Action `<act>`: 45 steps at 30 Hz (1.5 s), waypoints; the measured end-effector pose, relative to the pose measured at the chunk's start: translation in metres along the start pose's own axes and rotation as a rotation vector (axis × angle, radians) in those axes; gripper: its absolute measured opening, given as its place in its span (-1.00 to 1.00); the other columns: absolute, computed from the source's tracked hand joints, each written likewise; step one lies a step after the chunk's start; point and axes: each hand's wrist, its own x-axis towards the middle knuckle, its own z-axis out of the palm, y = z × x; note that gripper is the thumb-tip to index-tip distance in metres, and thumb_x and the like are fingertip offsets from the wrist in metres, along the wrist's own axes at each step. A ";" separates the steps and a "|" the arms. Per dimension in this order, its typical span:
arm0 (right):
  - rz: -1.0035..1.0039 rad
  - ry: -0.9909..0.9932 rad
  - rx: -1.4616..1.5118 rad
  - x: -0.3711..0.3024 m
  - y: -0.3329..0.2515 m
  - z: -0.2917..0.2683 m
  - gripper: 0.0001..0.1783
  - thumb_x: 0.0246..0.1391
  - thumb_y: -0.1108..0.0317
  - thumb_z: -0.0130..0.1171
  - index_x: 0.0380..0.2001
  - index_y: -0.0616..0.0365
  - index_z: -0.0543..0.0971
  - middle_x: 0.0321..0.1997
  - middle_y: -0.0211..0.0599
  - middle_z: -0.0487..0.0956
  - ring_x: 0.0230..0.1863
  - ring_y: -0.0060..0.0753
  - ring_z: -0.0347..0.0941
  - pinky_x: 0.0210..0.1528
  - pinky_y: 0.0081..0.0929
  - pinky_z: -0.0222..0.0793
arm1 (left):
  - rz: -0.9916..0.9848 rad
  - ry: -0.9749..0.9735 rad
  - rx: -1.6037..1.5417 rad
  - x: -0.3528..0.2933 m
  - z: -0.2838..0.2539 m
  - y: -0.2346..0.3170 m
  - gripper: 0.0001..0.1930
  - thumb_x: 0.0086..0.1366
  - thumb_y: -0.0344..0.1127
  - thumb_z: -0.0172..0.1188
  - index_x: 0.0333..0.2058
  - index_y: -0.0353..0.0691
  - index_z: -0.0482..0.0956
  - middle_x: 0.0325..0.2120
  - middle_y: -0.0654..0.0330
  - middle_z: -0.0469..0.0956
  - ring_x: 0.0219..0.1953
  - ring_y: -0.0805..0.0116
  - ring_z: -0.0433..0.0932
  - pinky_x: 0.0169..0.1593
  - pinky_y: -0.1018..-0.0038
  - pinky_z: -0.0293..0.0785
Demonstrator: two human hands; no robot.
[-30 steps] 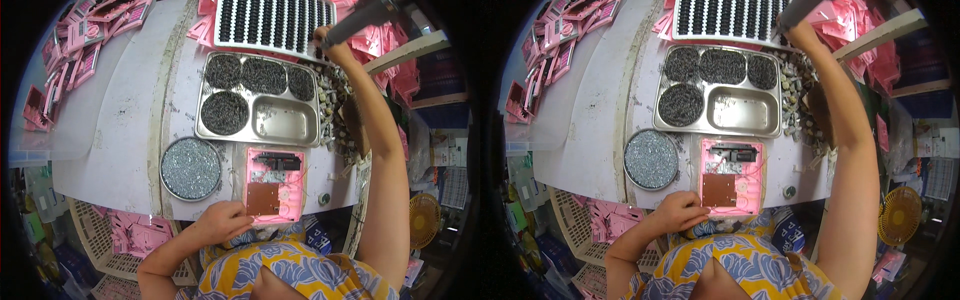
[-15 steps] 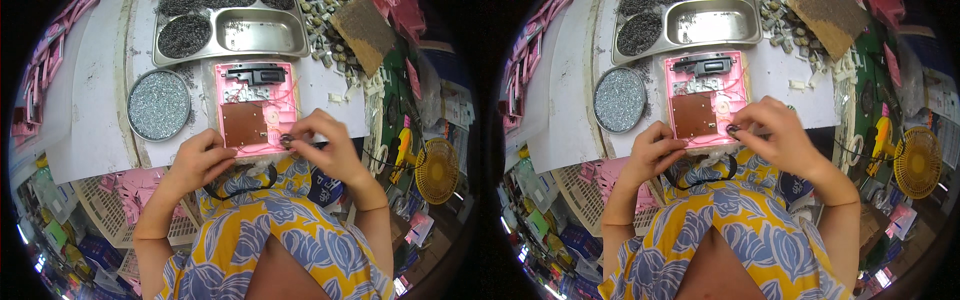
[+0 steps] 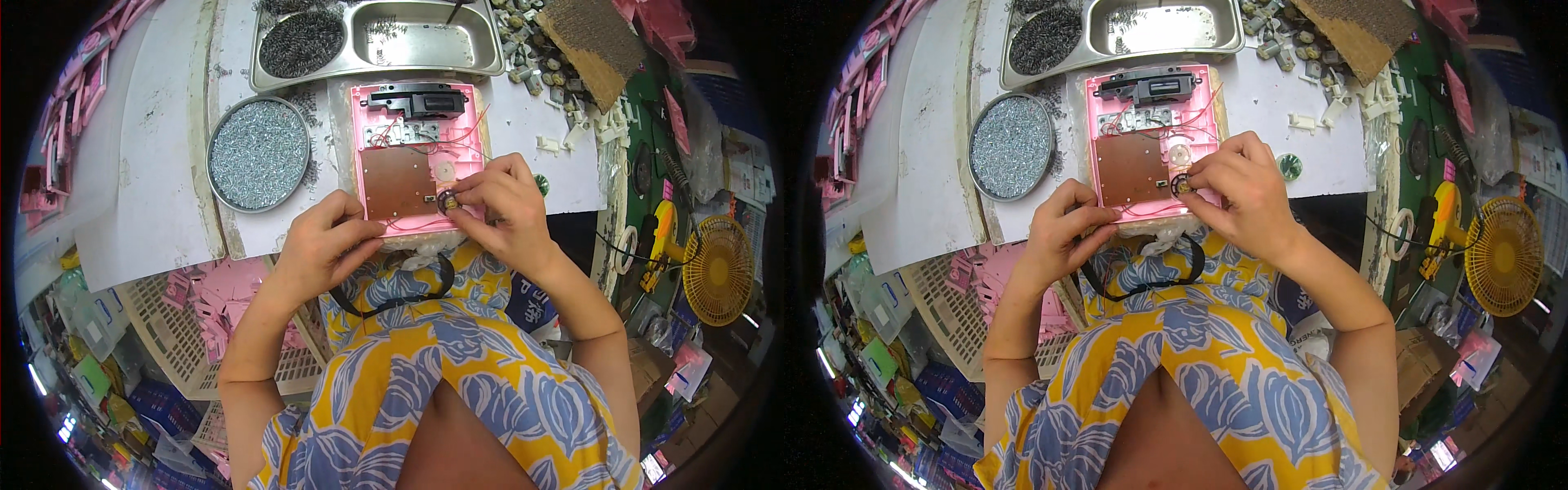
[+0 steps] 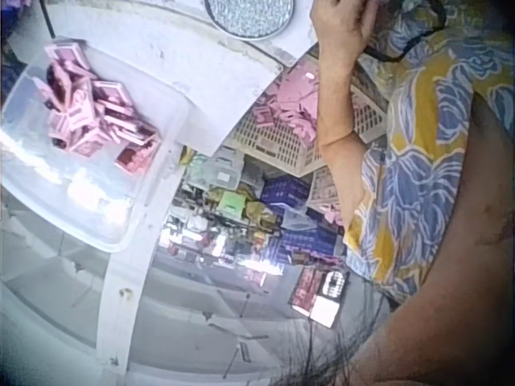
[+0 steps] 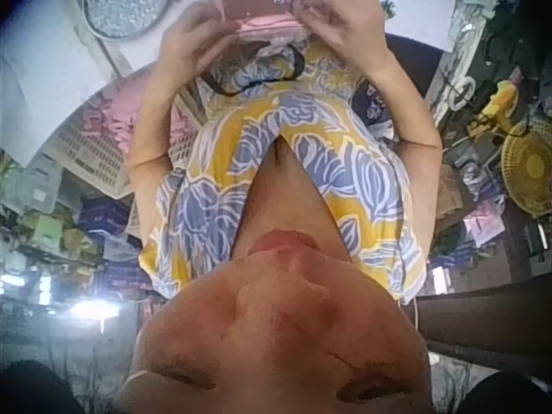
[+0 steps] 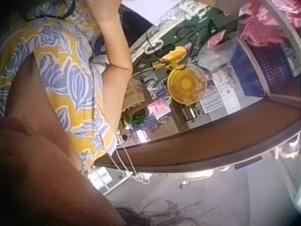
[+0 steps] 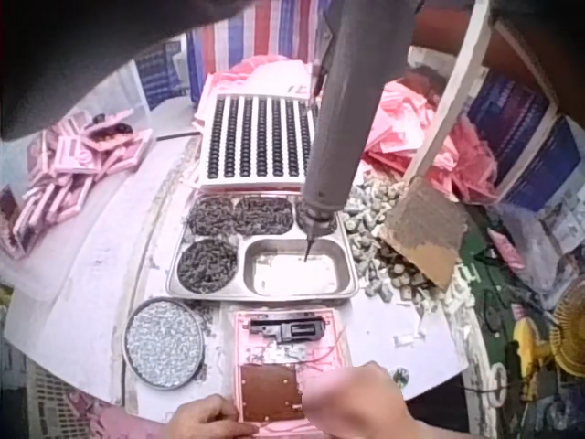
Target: Assembling and soldering internal components of a pink electronic toy device.
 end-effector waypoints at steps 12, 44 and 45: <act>-0.106 -0.169 -0.161 0.021 -0.010 -0.010 -0.86 -0.18 0.38 0.35 -0.53 0.12 0.56 -0.34 -0.37 0.56 -0.19 -0.25 0.41 -0.15 -0.28 0.29 | 0.003 -0.028 0.024 0.005 -0.003 0.000 -0.72 0.01 -0.49 0.45 -0.23 -0.21 0.70 -0.41 0.17 0.41 -0.40 0.27 0.46 -0.38 0.43 0.38; 0.507 0.172 0.656 0.020 0.094 -0.096 -0.82 0.05 0.53 0.12 -0.23 0.18 0.56 -0.34 -0.56 0.53 -0.47 -0.83 0.28 -0.50 -0.75 0.16 | 0.177 -0.249 0.341 0.229 -0.052 -0.043 -0.87 0.18 -0.40 0.30 -0.32 -0.29 0.57 -0.48 0.10 0.61 -0.46 0.26 0.60 -0.34 0.38 0.50; 0.438 0.130 0.592 0.039 0.090 -0.088 -0.86 0.10 0.44 0.22 -0.24 0.18 0.56 -0.42 -0.55 0.53 -0.52 -0.82 0.31 -0.56 -0.72 0.16 | 0.143 -0.197 0.293 0.226 -0.048 -0.034 -0.87 0.18 -0.41 0.30 -0.31 -0.29 0.58 -0.48 0.12 0.61 -0.47 0.30 0.58 -0.36 0.41 0.49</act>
